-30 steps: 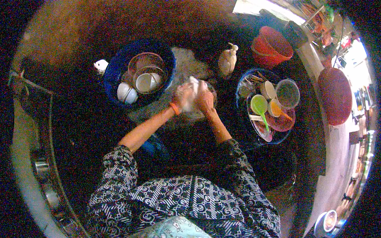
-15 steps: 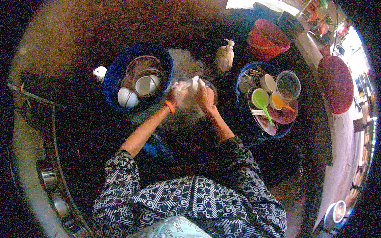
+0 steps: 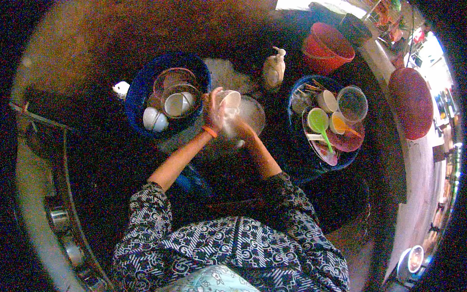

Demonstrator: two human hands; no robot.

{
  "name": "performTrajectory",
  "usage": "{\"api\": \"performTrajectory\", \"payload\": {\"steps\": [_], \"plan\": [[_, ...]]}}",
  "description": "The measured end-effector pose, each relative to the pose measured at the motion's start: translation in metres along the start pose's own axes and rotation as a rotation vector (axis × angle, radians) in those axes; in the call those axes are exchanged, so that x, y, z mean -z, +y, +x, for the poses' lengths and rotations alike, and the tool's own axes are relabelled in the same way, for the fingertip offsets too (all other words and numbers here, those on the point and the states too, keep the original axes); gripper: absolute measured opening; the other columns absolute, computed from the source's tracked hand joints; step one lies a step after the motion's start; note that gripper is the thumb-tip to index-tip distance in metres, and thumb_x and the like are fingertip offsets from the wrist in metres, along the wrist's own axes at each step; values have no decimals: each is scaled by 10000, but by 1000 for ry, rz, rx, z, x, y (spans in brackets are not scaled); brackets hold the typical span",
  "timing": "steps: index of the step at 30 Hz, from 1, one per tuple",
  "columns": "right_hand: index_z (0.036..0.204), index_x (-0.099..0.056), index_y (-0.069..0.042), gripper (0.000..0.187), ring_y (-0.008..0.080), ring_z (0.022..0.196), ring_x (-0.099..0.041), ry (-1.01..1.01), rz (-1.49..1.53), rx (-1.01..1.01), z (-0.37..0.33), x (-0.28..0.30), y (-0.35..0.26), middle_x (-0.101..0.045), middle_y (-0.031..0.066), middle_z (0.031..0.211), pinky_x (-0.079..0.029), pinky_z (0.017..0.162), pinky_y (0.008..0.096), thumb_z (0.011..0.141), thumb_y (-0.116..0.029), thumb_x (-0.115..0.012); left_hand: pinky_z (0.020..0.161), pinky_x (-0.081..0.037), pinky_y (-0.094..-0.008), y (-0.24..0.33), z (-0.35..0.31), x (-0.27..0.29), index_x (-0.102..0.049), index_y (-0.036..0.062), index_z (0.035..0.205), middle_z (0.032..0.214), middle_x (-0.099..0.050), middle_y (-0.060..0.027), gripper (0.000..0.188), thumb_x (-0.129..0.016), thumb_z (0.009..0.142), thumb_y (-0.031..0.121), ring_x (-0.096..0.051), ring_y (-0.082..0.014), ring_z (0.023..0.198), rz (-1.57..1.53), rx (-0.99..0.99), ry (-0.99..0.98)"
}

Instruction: The person washes various dishes by hand using a cloth and soapy water in a blue basin. They scrub bowls, plates, and utensils, then place the cleaned items into a second basin nearby.

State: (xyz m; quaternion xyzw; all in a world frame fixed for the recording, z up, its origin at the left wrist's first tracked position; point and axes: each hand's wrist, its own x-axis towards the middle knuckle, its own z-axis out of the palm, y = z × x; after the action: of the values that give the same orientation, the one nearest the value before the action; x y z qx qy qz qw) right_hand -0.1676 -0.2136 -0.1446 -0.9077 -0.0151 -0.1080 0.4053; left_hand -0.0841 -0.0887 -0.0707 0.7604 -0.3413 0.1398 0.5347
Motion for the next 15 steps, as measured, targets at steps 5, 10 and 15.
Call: {"api": "performTrajectory", "payload": {"steps": [5, 10, 15], "plan": [[1219, -405, 11, 650, 364, 1046, -589, 441, 81, -637, 16, 26, -51, -603, 256, 1083, -478, 838, 423, 735, -279, -728, 929, -341, -407, -7, -1, 1, -561, 105, 1177, 1188, -543, -92, 278, -552, 905, 162, -472, -307, 1054, -34, 104, -44], [1350, -269, 57, 782, 441, 1210, -439, 541, -62, -366, 22, 10, -70, -445, 304, 1296, -381, 976, 465, 779, -268, -692, 941, -317, -383, -10, -7, -7, -589, 102, 1154, 1212, -536, -57, 256, -538, 926, 207, -471, -274, 1048, -75, 155, -142], [1466, -182, -21, 792, 519, 1368, -96, 433, -433, -89, 13, -18, -49, -165, 339, 1469, -80, 1122, 554, 834, -286, -580, 916, -308, -388, -14, -7, -11, -616, 125, 1127, 1187, -556, -40, 279, -557, 908, 288, -482, -237, 1134, -240, 490, -222]]}}
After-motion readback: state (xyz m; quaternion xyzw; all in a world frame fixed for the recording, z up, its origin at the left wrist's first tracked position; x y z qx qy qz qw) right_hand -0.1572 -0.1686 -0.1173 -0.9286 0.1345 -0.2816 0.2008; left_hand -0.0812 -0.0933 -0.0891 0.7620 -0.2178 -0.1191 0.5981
